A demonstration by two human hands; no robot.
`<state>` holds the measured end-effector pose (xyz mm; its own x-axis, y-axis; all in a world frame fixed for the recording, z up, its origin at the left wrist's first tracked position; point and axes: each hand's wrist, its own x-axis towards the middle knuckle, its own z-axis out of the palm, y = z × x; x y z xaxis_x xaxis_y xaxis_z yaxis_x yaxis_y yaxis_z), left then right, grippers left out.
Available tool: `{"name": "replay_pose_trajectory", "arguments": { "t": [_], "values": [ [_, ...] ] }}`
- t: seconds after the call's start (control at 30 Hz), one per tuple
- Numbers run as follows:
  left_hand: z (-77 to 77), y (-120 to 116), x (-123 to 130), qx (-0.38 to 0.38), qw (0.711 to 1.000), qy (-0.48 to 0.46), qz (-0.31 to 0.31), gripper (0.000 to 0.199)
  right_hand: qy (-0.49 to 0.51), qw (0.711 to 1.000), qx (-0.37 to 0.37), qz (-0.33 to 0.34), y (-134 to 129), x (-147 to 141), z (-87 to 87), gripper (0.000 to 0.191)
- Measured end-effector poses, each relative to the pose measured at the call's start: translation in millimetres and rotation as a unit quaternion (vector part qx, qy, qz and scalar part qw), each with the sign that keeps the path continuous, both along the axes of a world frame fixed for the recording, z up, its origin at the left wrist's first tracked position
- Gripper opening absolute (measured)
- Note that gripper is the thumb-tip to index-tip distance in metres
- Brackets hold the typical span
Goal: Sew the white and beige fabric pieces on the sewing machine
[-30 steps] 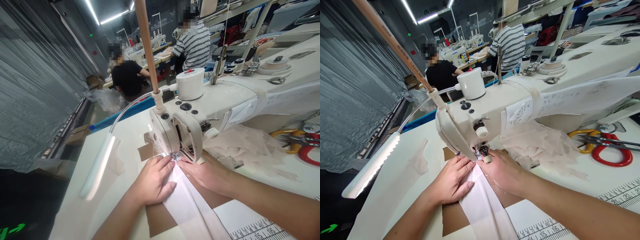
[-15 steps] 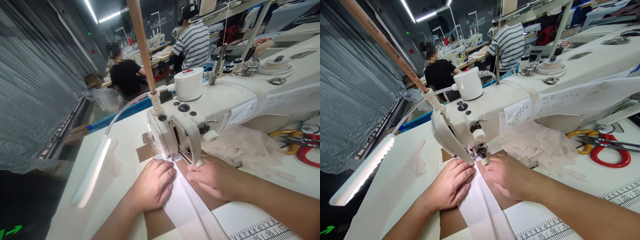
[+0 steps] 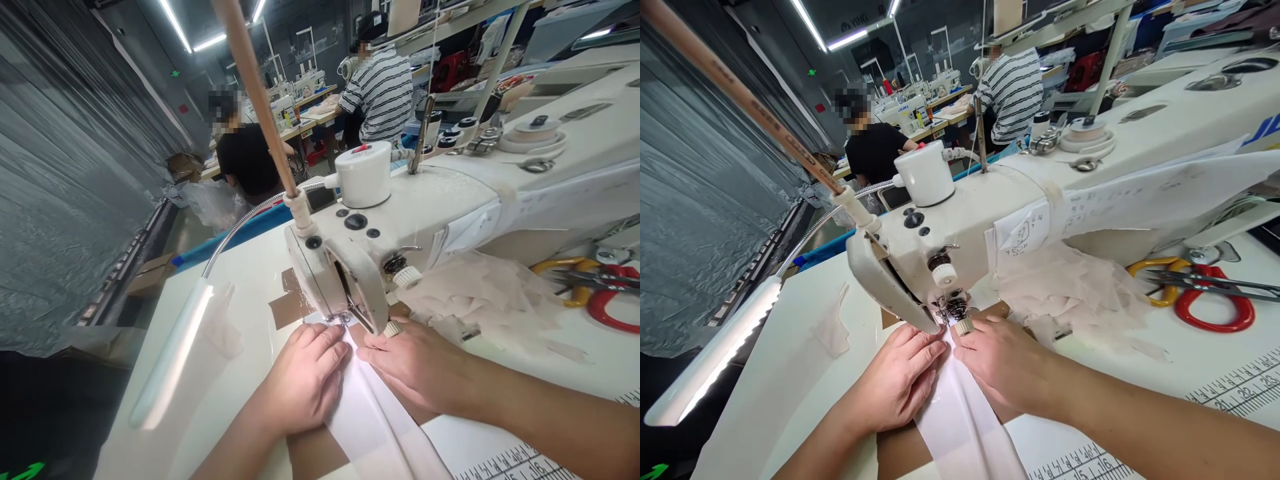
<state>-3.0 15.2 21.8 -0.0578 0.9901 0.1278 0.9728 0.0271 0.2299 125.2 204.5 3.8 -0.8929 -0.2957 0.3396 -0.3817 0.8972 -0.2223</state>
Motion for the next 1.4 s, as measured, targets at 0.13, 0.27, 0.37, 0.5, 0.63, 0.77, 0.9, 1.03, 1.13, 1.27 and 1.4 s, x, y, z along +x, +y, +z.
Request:
{"name": "replay_pose_trajectory", "arguments": {
  "t": [0.13, 0.27, 0.37, 0.5, 0.63, 0.77, 0.9, 1.03, 1.13, 1.27, 1.4],
  "values": [
    [-0.4, 0, 3, 0.004, 1.000, 0.003, 0.016, 0.043, 0.004, 1.000, 0.006, -0.012, -2, 2, -2.9, 0.023],
    [0.3, 1, 5, 0.004, 1.000, 0.011, 0.023, 0.044, -0.009, 0.999, -0.005, -0.032, -5, 3, -4.7, 0.019],
    [-0.5, 1, 3, 0.007, 1.000, 0.009, 0.022, 0.044, -0.009, 0.999, -0.003, -0.050, -7, 3, -5.5, 0.020],
    [-2.9, 0, 0, 0.005, 1.000, 0.010, 0.022, 0.045, 0.011, 0.998, 0.013, -0.062, -10, 3, -6.3, 0.024],
    [-4.1, 0, -4, -0.005, 1.000, 0.018, 0.022, 0.044, 0.028, 0.997, 0.028, -0.068, -12, 2, -7.5, 0.022],
    [-4.8, 0, -6, 0.003, 0.999, 0.023, 0.022, 0.043, 0.038, 0.996, 0.040, -0.071, -14, 1, -8.5, 0.023],
    [-4.7, 1, -5, 0.026, 0.999, 0.027, 0.018, 0.043, 0.044, 0.995, 0.051, -0.071, -14, 0, -10.2, 0.023],
    [-4.4, 1, -3, 0.027, 0.999, 0.041, -0.007, 0.045, 0.038, 0.996, 0.041, -0.069, -13, -1, -11.4, 0.026],
    [-5.5, -1, -1, 0.026, 0.998, 0.053, -0.016, 0.044, 0.053, 0.996, 0.036, -0.069, -14, -1, -11.0, 0.027],
    [-7.0, -1, -1, 0.020, 0.998, 0.057, -0.014, 0.043, 0.067, 0.993, 0.049, -0.079, -15, 1, -10.9, 0.029],
    [-6.3, 0, -2, 0.022, 0.998, 0.053, -0.012, 0.043, 0.061, 0.993, 0.047, -0.087, -16, 0, -11.2, 0.031]
  ]
}}
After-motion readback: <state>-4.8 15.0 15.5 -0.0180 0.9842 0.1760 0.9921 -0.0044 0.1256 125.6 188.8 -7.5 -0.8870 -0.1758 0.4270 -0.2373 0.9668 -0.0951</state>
